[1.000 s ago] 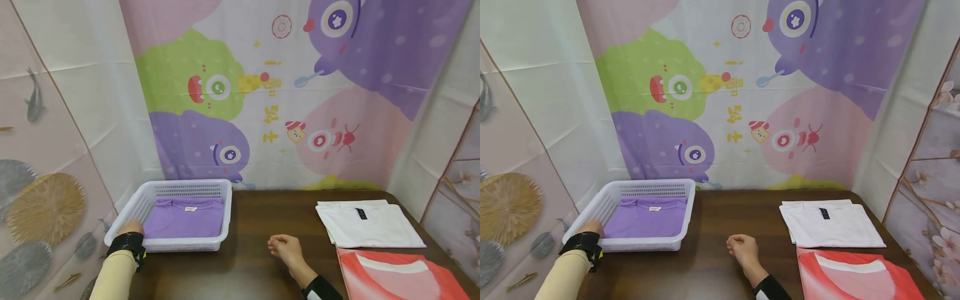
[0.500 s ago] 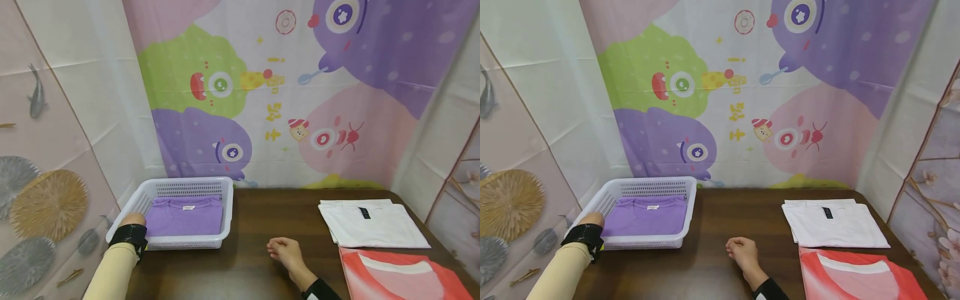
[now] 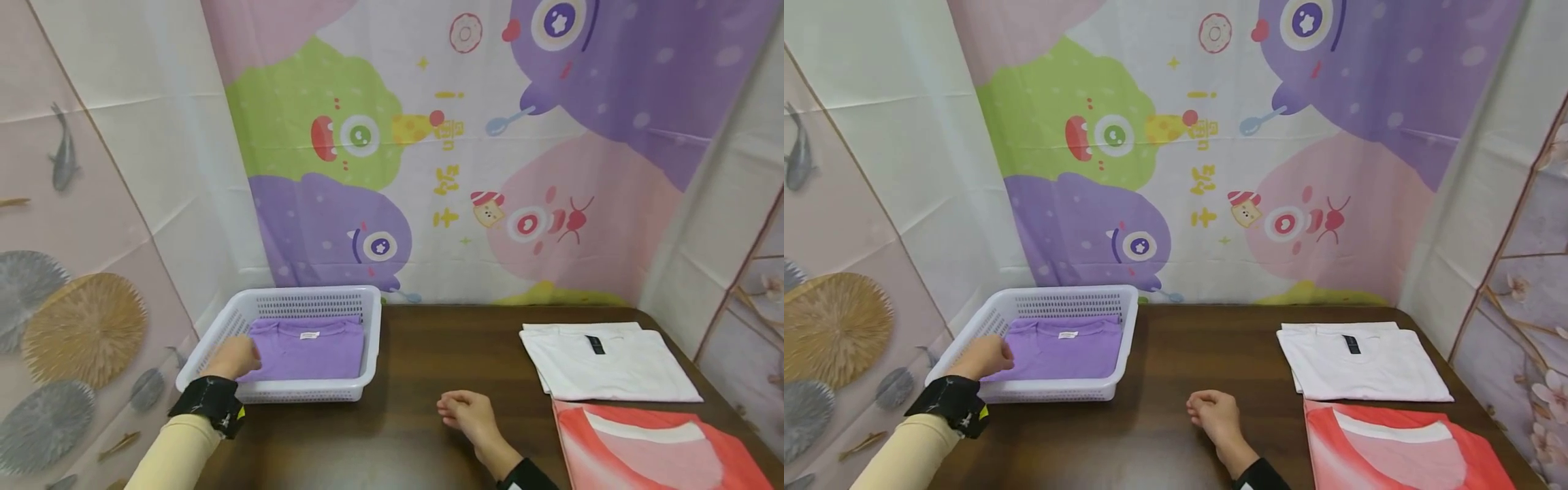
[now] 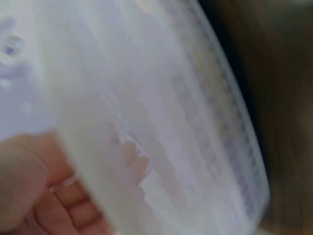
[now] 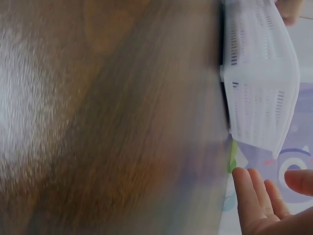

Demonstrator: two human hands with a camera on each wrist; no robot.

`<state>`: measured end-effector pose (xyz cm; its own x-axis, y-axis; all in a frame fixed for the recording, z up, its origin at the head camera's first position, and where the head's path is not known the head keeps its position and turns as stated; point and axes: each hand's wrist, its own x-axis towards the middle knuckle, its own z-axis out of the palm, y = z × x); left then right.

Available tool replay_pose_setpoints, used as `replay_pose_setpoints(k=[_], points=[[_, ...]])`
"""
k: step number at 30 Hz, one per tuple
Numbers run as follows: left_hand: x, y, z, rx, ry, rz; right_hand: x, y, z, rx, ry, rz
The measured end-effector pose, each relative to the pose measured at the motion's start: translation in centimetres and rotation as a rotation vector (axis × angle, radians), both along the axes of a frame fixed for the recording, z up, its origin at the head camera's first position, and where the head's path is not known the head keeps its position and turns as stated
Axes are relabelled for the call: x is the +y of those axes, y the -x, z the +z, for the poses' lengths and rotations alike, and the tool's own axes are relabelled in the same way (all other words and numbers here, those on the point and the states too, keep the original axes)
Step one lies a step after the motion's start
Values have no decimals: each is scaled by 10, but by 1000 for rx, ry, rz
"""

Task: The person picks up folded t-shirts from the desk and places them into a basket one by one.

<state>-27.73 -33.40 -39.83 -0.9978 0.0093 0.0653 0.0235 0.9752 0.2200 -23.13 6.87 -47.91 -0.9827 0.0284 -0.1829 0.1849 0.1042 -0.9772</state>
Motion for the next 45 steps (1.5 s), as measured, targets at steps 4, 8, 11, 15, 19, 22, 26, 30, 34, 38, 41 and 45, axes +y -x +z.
replay_pose_setpoints(k=[4,8,11,15,19,22,26,30,34,38,41,45], points=[[34,-3,-2,91,-139,-257,4,-2,1,6,3,-4],[64,-14,-9,150,-199,-366,8,-8,4,9,3,15],[77,-20,-14,186,-203,-402,12,-13,6,15,1,35],[85,-25,-20,217,-230,-406,20,-19,9,30,3,42],[91,-32,-24,290,-252,-346,28,-22,15,55,10,56],[100,-41,-23,380,-267,-324,35,-21,22,69,9,41],[124,-54,-22,483,-301,-359,46,-19,33,76,-42,-38],[159,-63,-20,470,-385,-395,66,-18,41,99,-141,-95],[198,-69,-25,458,-498,-437,97,-18,43,124,-292,-115],[238,-78,-35,330,-684,-442,131,-21,40,109,-449,-159],[266,-85,-44,158,-836,-423,155,-25,34,77,-516,-197],[305,-92,-62,-31,-1001,-375,187,-34,22,-2,-587,-257]])
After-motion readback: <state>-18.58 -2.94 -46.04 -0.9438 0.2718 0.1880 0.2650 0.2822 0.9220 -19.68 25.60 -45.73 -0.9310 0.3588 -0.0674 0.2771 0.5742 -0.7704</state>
